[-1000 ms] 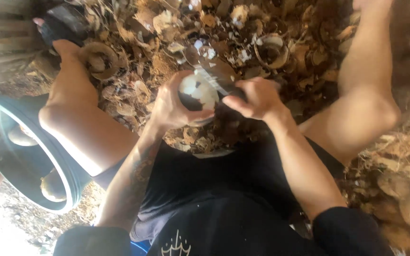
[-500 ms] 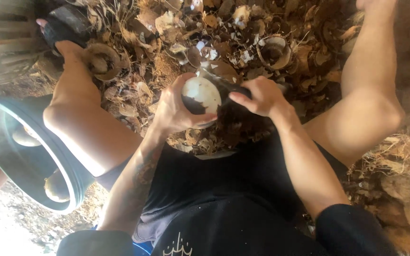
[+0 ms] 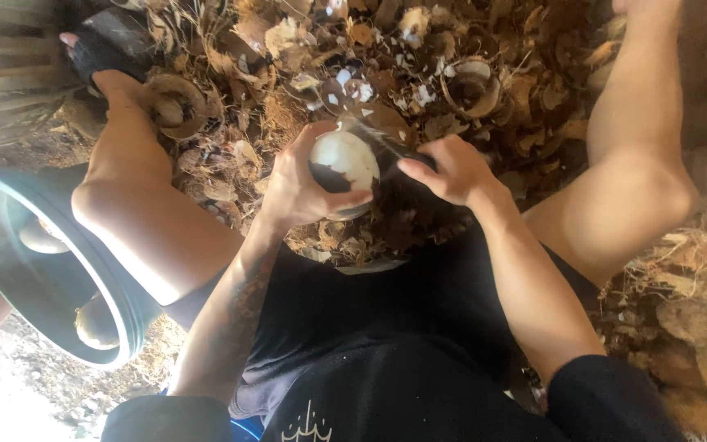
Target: Peeling the outer husk of a coconut using a knife while sitting on the floor.
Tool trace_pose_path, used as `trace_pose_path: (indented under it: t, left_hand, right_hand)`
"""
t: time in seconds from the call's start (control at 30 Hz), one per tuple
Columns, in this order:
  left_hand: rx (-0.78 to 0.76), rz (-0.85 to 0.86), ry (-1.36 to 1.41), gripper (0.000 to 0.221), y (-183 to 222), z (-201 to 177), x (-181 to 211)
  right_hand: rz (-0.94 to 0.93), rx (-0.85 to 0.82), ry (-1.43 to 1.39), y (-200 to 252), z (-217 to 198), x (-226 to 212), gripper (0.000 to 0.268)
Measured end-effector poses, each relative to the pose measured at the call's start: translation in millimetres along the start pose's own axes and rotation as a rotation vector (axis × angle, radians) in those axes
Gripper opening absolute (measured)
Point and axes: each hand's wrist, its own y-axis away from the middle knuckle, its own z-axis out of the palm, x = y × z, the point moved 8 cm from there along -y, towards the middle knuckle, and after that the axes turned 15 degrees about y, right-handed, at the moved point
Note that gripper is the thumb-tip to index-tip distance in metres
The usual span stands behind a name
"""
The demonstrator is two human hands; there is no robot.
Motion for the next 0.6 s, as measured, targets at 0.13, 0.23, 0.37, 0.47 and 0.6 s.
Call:
trace_pose_path:
  t: [0.13,0.23,0.37,0.47,0.6]
  left_hand:
    - [0.069,-0.043,0.059,0.091,1.6,-6.3,-3.7]
    - [0.129,-0.028,0.412,0.091,6.7,-5.4,-17.5]
    - [0.093,0.057,0.52,0.094,5.8,-3.7,-8.8]
    - [0.074,0.09,0.464,0.089,6.4,-5.2,-10.0]
    - [0.082,0.067,0.364,0.097,4.0,-2.8,-4.4]
  right_hand:
    - [0.029,0.073,0.077,11.1,3.1,-17.1,0.074]
    - [-0.103,0.182,0.055,13.6,-7.3,-67.3,0.065]
    - [-0.151,0.235,0.164,16.8,-1.4,-102.0,0.065]
    - [-0.215,0.317,0.276,15.7,3.1,-100.6,0.069]
    - [-0.265,0.414,0.323,14.1,-5.3,-89.7,0.067]
